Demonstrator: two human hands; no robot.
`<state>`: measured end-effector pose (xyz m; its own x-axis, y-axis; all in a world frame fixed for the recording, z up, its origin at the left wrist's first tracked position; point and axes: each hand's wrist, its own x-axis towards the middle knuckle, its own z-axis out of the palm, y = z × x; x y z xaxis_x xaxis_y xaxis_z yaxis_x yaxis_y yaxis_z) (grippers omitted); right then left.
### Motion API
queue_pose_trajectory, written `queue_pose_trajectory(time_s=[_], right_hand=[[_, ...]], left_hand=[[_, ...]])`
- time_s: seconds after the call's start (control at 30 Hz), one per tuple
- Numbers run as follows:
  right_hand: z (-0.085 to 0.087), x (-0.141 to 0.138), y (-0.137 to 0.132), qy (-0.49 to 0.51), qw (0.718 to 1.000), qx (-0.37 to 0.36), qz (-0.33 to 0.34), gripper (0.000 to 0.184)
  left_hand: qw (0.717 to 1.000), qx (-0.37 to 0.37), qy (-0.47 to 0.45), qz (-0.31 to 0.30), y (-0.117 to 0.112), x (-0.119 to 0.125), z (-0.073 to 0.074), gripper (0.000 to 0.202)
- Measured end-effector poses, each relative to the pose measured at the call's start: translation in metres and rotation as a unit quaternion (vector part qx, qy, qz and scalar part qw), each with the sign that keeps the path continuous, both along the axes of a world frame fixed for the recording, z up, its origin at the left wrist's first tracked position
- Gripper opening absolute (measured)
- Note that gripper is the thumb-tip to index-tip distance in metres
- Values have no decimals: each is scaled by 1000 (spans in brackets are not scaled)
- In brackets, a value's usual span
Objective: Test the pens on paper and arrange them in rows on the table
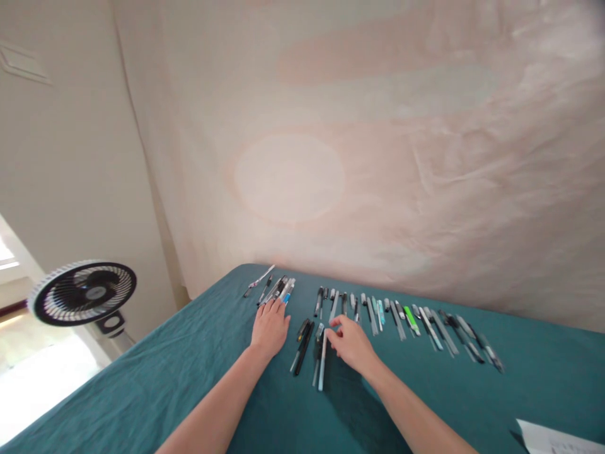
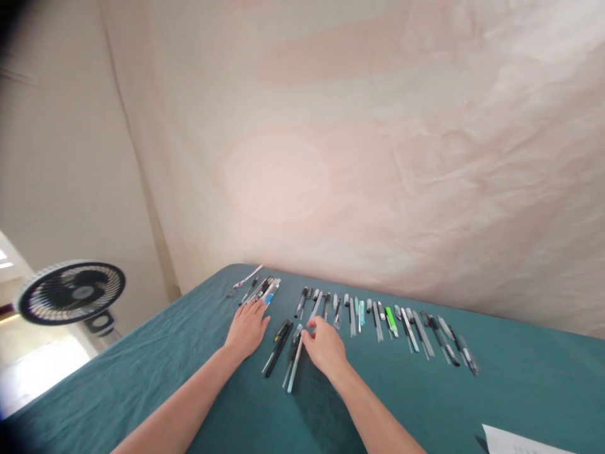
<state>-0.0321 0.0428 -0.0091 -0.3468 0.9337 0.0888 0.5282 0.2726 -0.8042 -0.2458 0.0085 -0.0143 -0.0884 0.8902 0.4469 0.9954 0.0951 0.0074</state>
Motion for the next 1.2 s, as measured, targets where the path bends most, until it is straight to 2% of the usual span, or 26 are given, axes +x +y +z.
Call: queue_pose_trajectory(time_s=[0.1,0.23,0.53,0.7,0.83,0.9,0.97,1.07,1.13,1.17,1.2], right_hand=[[1,2,0,0,997,62,-34,16],[-4,7,1,5,992,110,-57,19],[-13,13,7,29,985,149,-83,21],[-11,17,8,30,985,146,-89,19],[-10,21,10,55,984,136,-104,17],[-10,22,12,115,983,100,-101,16],[-7,22,15,210,974,28,-80,18],[5,23,21,317,945,-60,-48,32],[16,28,24,385,918,-93,-29,38],[23,31,24,423,899,-111,-15,39],[30,35,25,452,883,-126,1,38]], left_hand=[[1000,-1,9,-4,-4,4,8,30],[999,-34,-2,23,-5,6,15,24],[995,-38,-54,80,5,7,20,21],[989,-40,-114,86,12,8,22,19],[979,-32,-185,74,18,4,32,24],[971,-32,-230,53,19,4,40,27],[960,-44,-275,19,16,10,47,30],[925,-71,-371,-53,0,35,52,38],[802,-92,-576,-131,-17,59,51,43],[750,-106,-637,-146,-27,71,49,44],[711,-117,-678,-147,-35,82,48,44]])
